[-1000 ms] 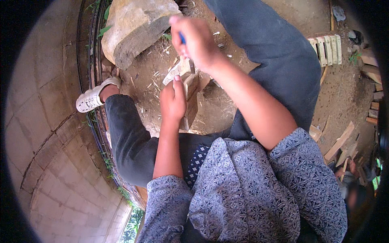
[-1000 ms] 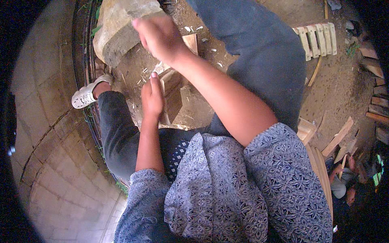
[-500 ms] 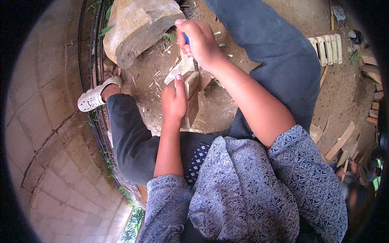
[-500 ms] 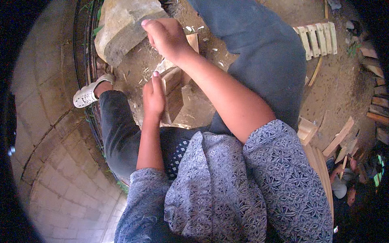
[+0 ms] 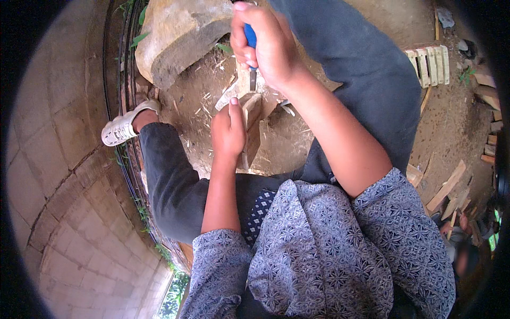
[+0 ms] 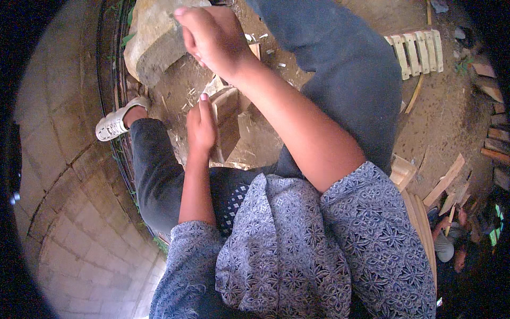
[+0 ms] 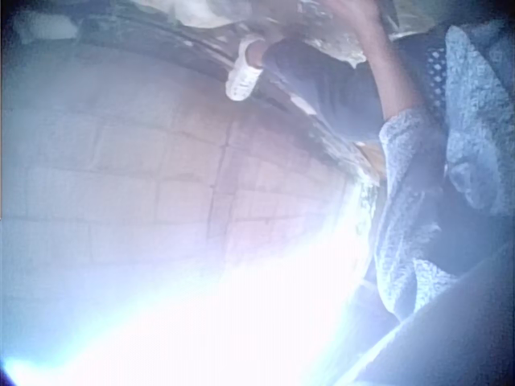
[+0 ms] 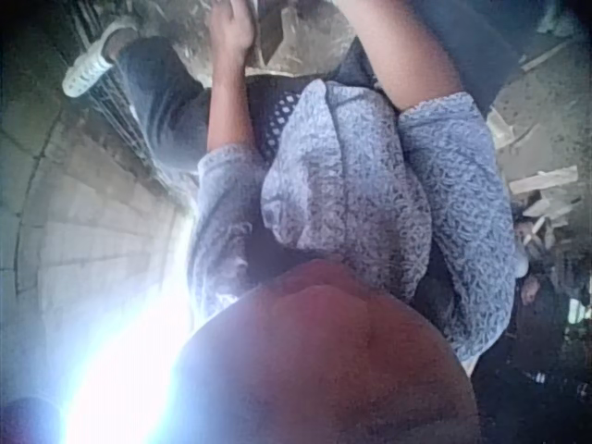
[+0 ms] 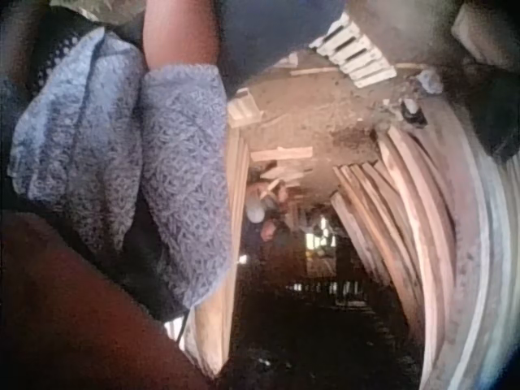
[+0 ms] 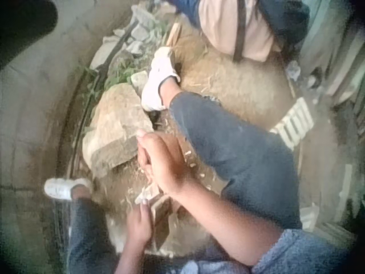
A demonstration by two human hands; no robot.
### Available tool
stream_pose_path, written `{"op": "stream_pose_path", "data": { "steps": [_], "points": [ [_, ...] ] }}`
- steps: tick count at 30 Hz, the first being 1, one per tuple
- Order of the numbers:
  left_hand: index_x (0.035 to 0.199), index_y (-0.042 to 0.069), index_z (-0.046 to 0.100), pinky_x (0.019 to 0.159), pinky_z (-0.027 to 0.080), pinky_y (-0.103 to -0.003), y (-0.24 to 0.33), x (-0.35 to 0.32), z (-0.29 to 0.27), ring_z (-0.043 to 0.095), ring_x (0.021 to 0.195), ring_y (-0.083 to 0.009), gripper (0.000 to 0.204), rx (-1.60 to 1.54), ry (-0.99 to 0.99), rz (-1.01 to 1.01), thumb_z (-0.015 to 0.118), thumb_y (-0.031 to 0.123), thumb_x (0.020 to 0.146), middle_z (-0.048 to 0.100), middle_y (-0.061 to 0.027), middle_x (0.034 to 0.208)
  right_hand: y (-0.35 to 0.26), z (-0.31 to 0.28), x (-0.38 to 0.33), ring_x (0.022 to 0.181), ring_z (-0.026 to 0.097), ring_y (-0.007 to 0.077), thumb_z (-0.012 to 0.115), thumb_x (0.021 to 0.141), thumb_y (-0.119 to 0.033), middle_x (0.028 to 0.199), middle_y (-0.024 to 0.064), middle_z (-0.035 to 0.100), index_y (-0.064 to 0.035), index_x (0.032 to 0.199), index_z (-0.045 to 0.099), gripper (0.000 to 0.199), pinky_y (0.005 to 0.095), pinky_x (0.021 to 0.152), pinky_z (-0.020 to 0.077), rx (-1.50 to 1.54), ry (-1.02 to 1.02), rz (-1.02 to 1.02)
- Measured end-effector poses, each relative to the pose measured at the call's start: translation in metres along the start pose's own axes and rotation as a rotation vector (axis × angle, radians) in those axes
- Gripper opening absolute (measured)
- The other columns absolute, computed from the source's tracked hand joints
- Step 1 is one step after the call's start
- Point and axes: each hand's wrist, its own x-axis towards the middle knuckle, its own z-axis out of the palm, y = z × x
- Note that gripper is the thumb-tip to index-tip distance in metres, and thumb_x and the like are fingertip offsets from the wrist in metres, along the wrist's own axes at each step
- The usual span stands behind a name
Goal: The person sits on the ground and uses a chisel to carve a rectangular piece of wood. They repeatedly strike the chisel to remove wood shavings and shape the block.
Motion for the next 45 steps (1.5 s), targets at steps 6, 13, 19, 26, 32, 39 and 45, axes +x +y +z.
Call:
{"op": "stream_pose_path", "data": {
  "steps": [6, 13, 19, 26, 32, 39, 45],
  "points": [
    [0.073, -0.007, 0.048, 0.058, 0.032, -0.049, 0.003, 0.001, 0.001, 0.038, 0.058, -0.0316, 0.063, -0.014, -0.002, -0.006, 0.033, 0.046, 0.105, 0.045, -0.023, 0.062, 0.026, -0.004, 0.002, 0.042, 0.037, 0.0098, 0.047, 0.096, -0.039, 0.048, -0.0003, 0.038, -0.0081, 0.058, 0.045, 0.049, 0.0273, 0.043, 0.0308, -0.087, 0.014, -0.012],
    [0.078, -0.007, 0.056, 0.067, 0.041, -0.052, -0.001, 0.0, 0.0, 0.052, 0.07, -0.0456, 0.061, 0.032, -0.043, -0.034, 0.033, 0.043, 0.105, 0.055, -0.03, 0.073, 0.011, 0.008, -0.006, 0.046, 0.042, 0.0112, 0.049, 0.095, -0.038, 0.049, 0.0007, 0.042, -0.0068, 0.056, 0.046, 0.05, 0.029, 0.047, 0.0336, -0.12, -0.014, -0.108],
    [0.076, -0.007, 0.051, 0.061, 0.037, -0.048, 0.004, 0.0, -0.001, 0.045, 0.059, -0.0322, 0.063, 0.018, -0.014, -0.021, 0.034, 0.046, 0.105, 0.049, -0.0229, 0.064, 0.03, -0.005, -0.005, 0.042, 0.037, 0.0096, 0.046, 0.098, -0.036, 0.049, 0.0003, 0.04, -0.0079, 0.057, 0.044, 0.049, 0.0266, 0.043, 0.0309, -0.102, 0.037, -0.055],
    [0.076, -0.006, 0.051, 0.06, 0.036, -0.047, 0.001, -0.001, 0.002, 0.044, 0.059, -0.03, 0.061, 0.001, -0.025, -0.001, 0.034, 0.045, 0.105, 0.048, -0.0216, 0.062, 0.031, 0.002, -0.011, 0.049, 0.042, 0.0101, 0.051, 0.095, -0.036, 0.051, 0.0006, 0.045, -0.0066, 0.057, 0.047, 0.049, 0.029, 0.049, 0.0343, -0.165, 0.011, -0.135],
    [0.076, -0.007, 0.051, 0.061, 0.036, -0.049, -0.001, 0.002, -0.001, 0.044, 0.059, -0.0309, 0.062, -0.014, -0.011, -0.024, 0.034, 0.045, 0.105, 0.049, -0.0223, 0.063, 0.006, 0.009, -0.013, 0.047, 0.04, 0.0103, 0.049, 0.096, -0.035, 0.05, 0.0009, 0.043, -0.0066, 0.058, 0.046, 0.048, 0.0284, 0.048, 0.033, -0.094, 0.001, -0.121],
    [0.078, -0.007, 0.059, 0.07, 0.044, -0.053, 0.007, -0.001, -0.003, 0.058, 0.076, -0.0514, 0.061, 0.011, -0.041, -0.062, 0.033, 0.043, 0.104, 0.058, -0.0327, 0.075, 0.048, -0.002, -0.015, 0.05, 0.042, 0.0099, 0.05, 0.095, -0.033, 0.053, 0.0008, 0.045, -0.0058, 0.058, 0.047, 0.046, 0.0293, 0.049, 0.033, -0.229, -0.021, -0.162],
    [0.076, -0.007, 0.053, 0.063, 0.037, -0.051, -0.001, 0.001, 0.001, 0.045, 0.061, -0.0361, 0.066, -0.008, -0.006, -0.03, 0.032, 0.049, 0.105, 0.051, -0.0268, 0.066, 0.007, 0.009, -0.011, 0.053, 0.047, 0.0107, 0.054, 0.093, -0.039, 0.053, 0.0013, 0.05, -0.0054, 0.057, 0.051, 0.049, 0.0323, 0.053, 0.0368, -0.111, -0.006, -0.117]
  ]
}}
